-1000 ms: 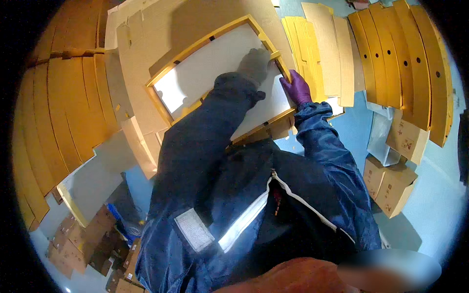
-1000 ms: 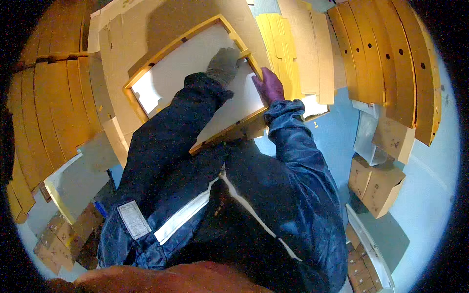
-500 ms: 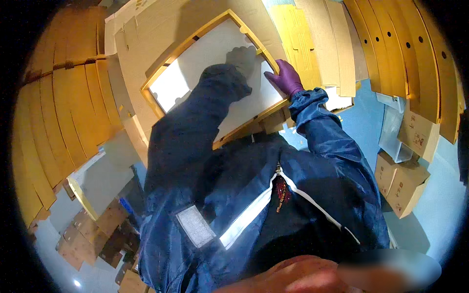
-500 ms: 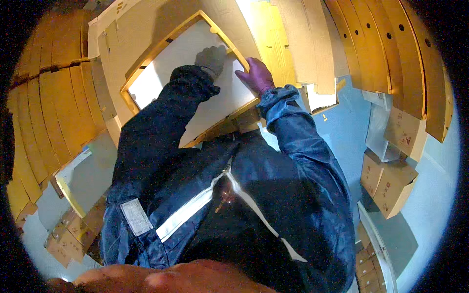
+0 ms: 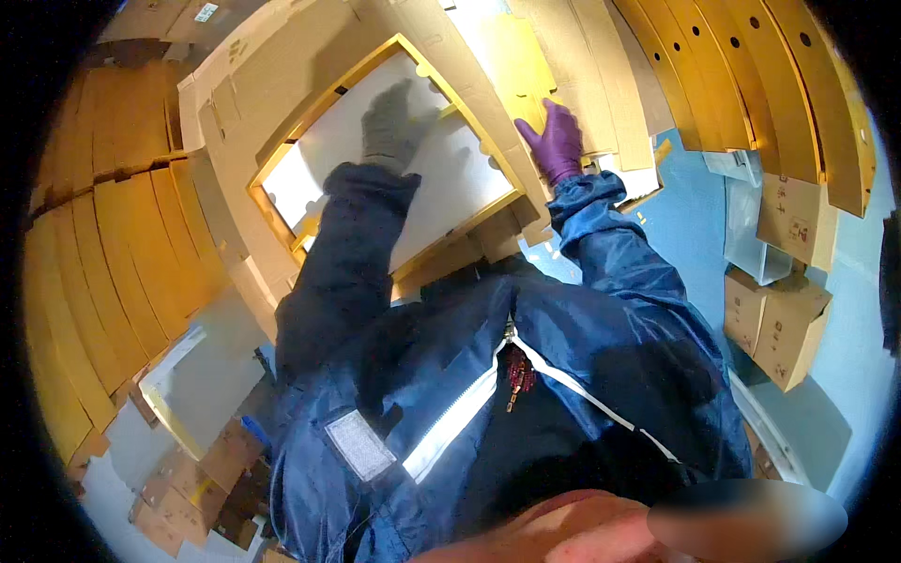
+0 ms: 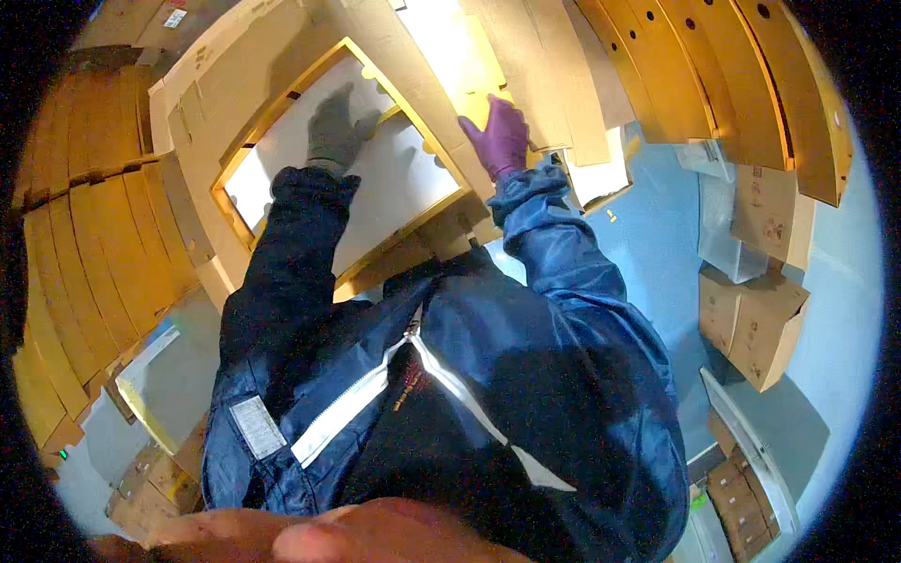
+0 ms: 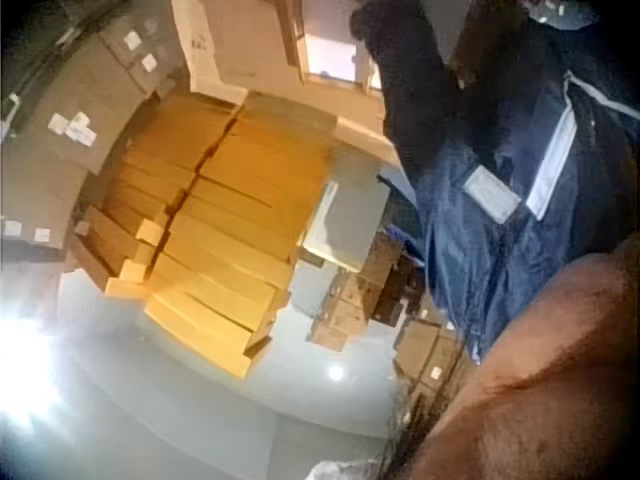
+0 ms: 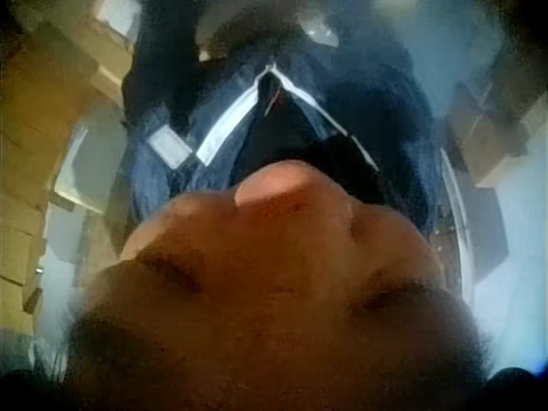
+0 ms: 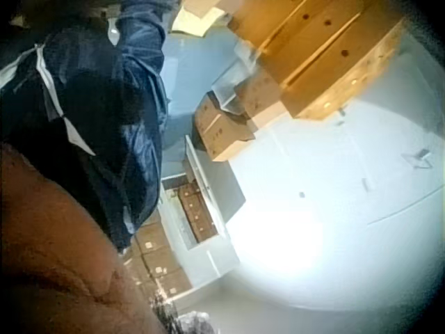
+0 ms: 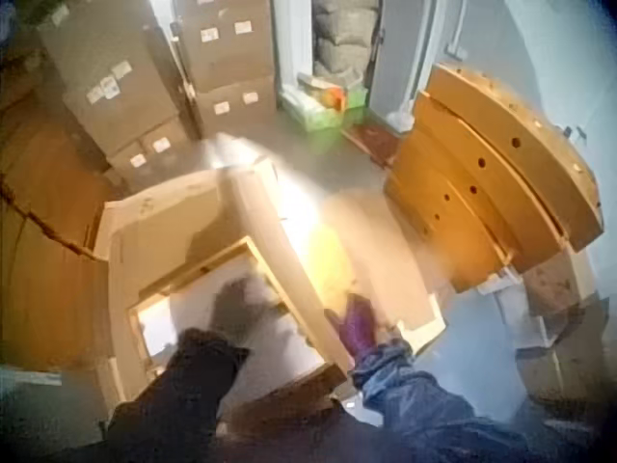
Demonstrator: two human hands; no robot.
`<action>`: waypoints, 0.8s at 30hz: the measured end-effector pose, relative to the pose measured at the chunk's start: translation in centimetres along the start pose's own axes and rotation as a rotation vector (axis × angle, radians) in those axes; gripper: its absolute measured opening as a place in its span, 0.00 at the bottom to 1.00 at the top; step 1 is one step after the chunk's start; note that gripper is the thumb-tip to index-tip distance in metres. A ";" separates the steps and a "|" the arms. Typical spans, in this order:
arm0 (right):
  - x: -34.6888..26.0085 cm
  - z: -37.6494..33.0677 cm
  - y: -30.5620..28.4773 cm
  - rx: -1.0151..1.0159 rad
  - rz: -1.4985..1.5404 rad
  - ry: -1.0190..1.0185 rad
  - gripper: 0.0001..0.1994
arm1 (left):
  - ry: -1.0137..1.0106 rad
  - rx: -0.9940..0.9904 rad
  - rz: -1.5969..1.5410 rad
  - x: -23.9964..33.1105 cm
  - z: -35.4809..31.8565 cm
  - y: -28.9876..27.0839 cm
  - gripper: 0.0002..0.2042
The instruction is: The person assembles a cardboard frame by inserting yellow plastic dividers into a white board and then placing a brown cardboard sheet on top. They repeat this process with another frame, handling the components by hand.
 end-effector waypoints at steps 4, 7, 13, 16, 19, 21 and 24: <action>2.7 0.5 -0.1 -0.084 -0.356 0.124 0.48 | -0.398 0.235 0.297 -19.4 -3.0 -4.6 0.33; 1.9 1.1 0.7 -0.234 -0.368 0.216 0.48 | -0.815 0.336 0.360 -34.5 -13.7 -7.8 0.29; 3.2 1.8 -0.2 -0.111 -0.240 0.181 0.43 | -1.162 -0.089 0.043 -34.9 -24.4 -4.4 0.25; 7.0 3.2 1.1 -0.125 0.004 0.113 0.49 | -1.138 -0.037 0.161 -29.6 -24.9 -7.7 0.24; 11.3 3.0 2.4 -0.214 0.494 0.188 0.55 | -1.317 0.069 -0.097 -25.8 -26.2 -7.9 0.24; 10.4 2.1 1.5 -0.344 0.778 0.379 0.53 | -1.334 0.000 0.001 -26.8 -28.8 -8.0 0.24; 7.1 0.8 -1.4 -0.457 1.169 0.414 0.48 | -1.366 0.112 -0.203 -25.9 -31.2 -6.2 0.23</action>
Point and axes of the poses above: each hand's wrist, its own z-axis towards the middle knuckle, its own y-axis out of the palm, x = y × z, the point moved 10 cm from there along z, towards the middle knuckle, and after that the axes turned 4 degrees about z, right-handed, at the moved point
